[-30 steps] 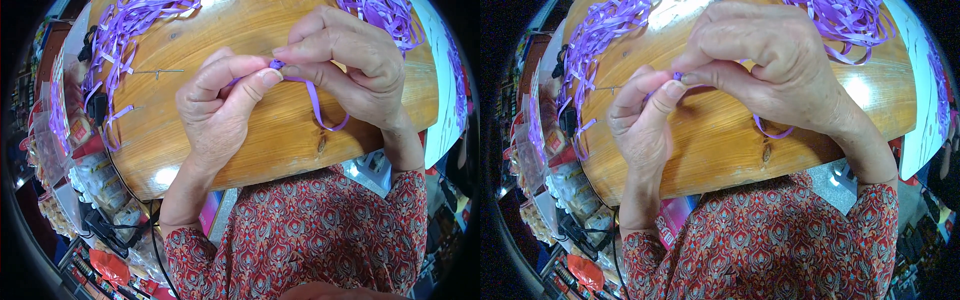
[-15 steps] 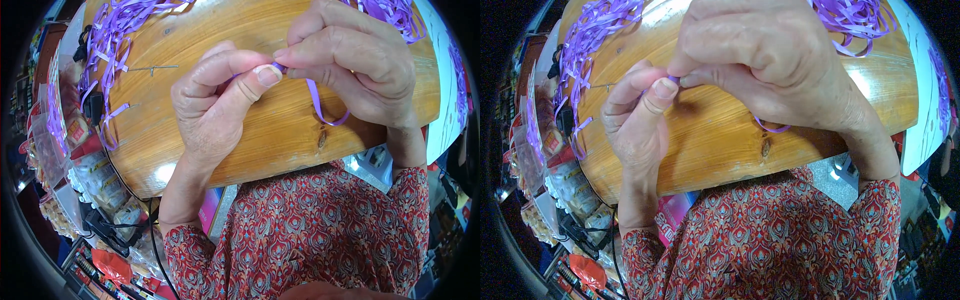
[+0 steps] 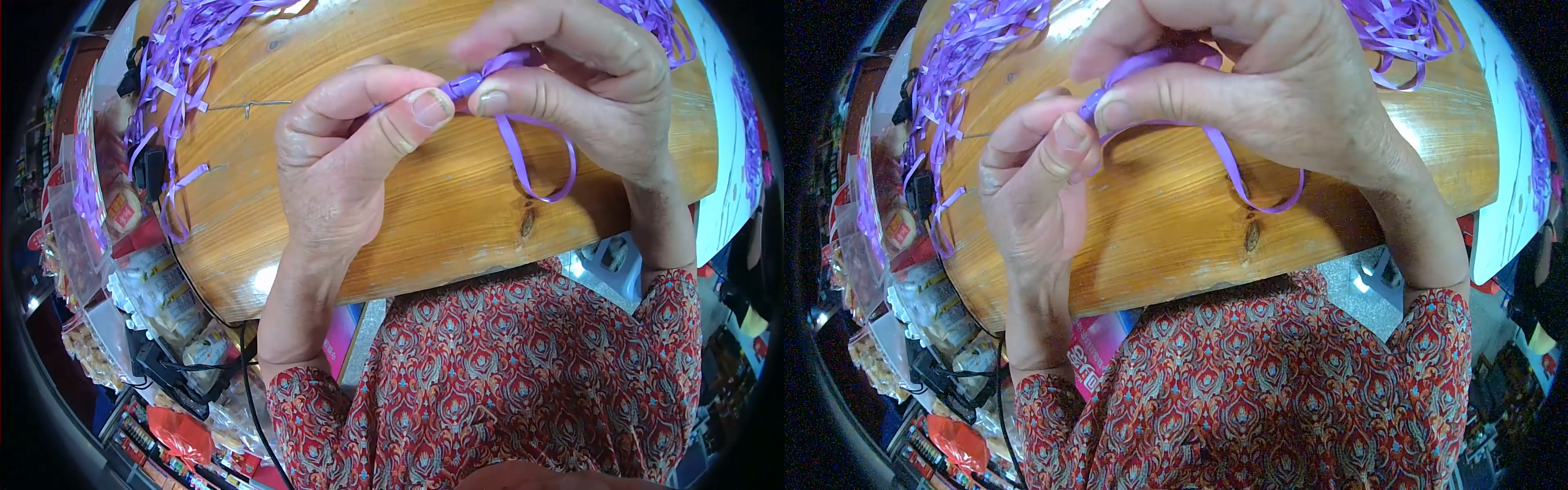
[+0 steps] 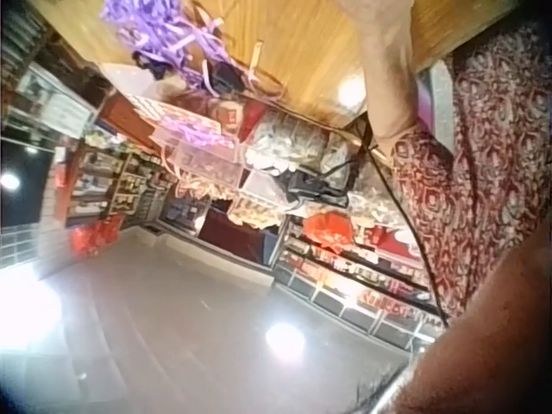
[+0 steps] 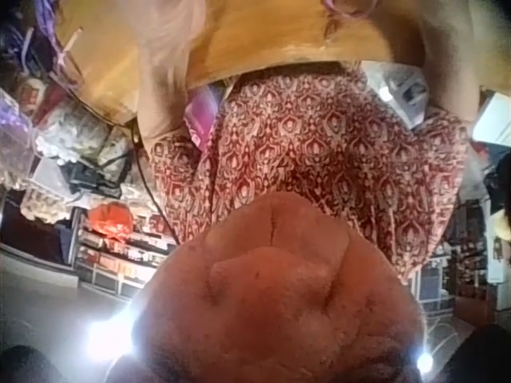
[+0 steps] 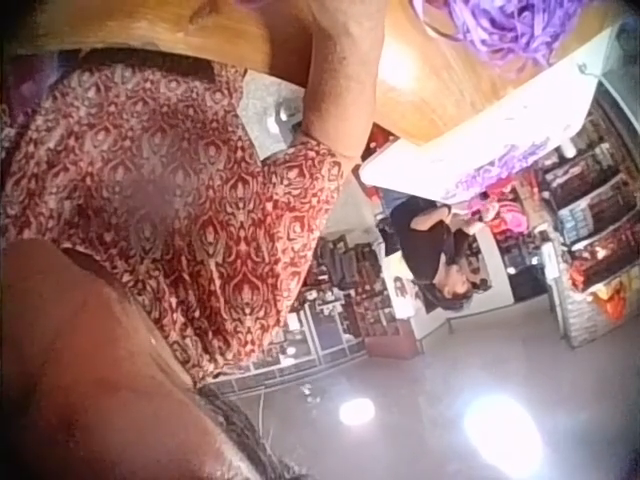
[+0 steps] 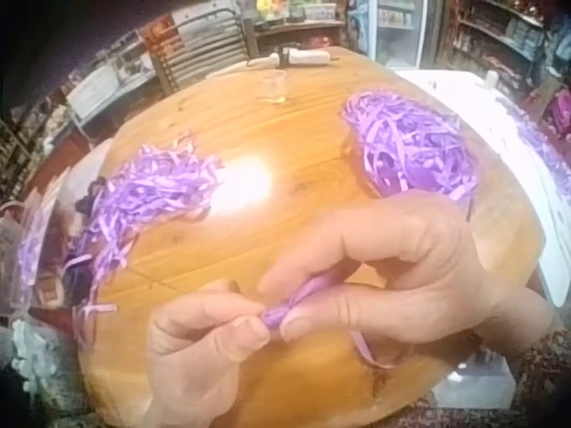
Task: The person rolls a purple ribbon by hand to form a small flower shape and then secures it with a plastic clip. They then pick up another ribbon from the table and repeat the process.
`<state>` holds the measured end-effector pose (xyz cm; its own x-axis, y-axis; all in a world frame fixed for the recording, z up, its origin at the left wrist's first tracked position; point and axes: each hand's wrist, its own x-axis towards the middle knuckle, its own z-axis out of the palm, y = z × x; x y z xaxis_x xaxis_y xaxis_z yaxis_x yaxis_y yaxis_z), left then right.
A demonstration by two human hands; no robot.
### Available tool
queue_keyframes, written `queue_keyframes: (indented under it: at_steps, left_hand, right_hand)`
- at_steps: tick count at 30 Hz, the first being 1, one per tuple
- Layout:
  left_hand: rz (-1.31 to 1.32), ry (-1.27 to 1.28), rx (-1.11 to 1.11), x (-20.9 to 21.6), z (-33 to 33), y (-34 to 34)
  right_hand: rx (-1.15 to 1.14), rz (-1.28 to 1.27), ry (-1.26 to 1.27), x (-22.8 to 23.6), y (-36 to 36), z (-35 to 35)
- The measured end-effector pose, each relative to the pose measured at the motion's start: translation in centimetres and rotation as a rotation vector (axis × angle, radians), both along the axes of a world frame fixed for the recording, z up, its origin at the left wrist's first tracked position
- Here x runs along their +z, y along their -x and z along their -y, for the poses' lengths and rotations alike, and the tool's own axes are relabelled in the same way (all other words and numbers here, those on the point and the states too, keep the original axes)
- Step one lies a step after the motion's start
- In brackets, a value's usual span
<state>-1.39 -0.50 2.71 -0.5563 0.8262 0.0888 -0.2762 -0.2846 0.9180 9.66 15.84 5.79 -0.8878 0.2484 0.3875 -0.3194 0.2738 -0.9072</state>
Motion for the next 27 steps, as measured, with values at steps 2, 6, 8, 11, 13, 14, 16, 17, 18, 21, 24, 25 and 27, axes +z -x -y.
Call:
queue_keyframes:
  at_steps: [2, 6, 8, 11, 13, 14, 16, 17, 18, 21, 24, 25, 27]
  left_hand:
    - [0.051, -0.018, -0.035, -0.1, 0.0, 0.1]
    - [0.060, -0.020, 0.041, 0.0, -0.1, -0.4]
    - [0.046, -0.047, 0.025, -0.2, -0.2, -0.2]
    - [0.051, -0.027, 0.023, -0.1, -0.1, -0.1]
    - [0.048, -0.028, 0.022, -0.2, -0.2, -0.1]
    - [0.044, -0.027, 0.023, -0.3, -0.2, -0.1]
    - [0.037, -0.029, 0.027, -0.3, -0.3, -0.2]
    - [0.030, -0.033, 0.031, -0.3, -0.3, -0.2]
    - [0.029, -0.031, 0.032, -0.4, -0.2, -0.2]
    - [-0.024, -0.011, 0.034, -0.5, -0.4, -0.4]
    - [-0.104, 0.011, 0.059, -0.7, -0.2, -0.4]
    - [-0.155, -0.004, 0.044, -0.9, 0.0, -0.4]
    - [-0.204, -0.019, 0.027, -1.0, 0.2, -0.4]
  right_hand:
    - [0.096, 0.240, 0.077, 1.3, -0.4, -1.0]
    - [0.144, -0.145, -0.143, -1.4, 0.7, -1.2]
    - [0.140, -0.261, -0.218, -1.3, 1.3, -1.2]
    - [-0.006, 0.224, -0.357, 3.2, 0.4, 0.4]
    - [-0.008, 0.208, -0.370, 3.2, 0.4, 0.3]
    - [-0.007, 0.191, -0.381, 3.1, 0.4, 0.2]
    - [-0.005, 0.156, -0.402, 2.9, 0.4, 0.2]
    - [-0.003, 0.137, -0.413, 2.8, 0.4, 0.2]
    - [-0.002, 0.119, -0.423, 2.7, 0.4, 0.2]
    - [-0.005, 0.077, -0.455, 2.6, 0.1, 0.1]
    - [-0.004, 0.028, -0.483, 2.3, 0.0, 0.1]
    - [-0.004, 0.013, -0.492, 2.1, 0.0, 0.1]
    - [-0.004, -0.016, -0.512, 1.8, 0.0, 0.1]
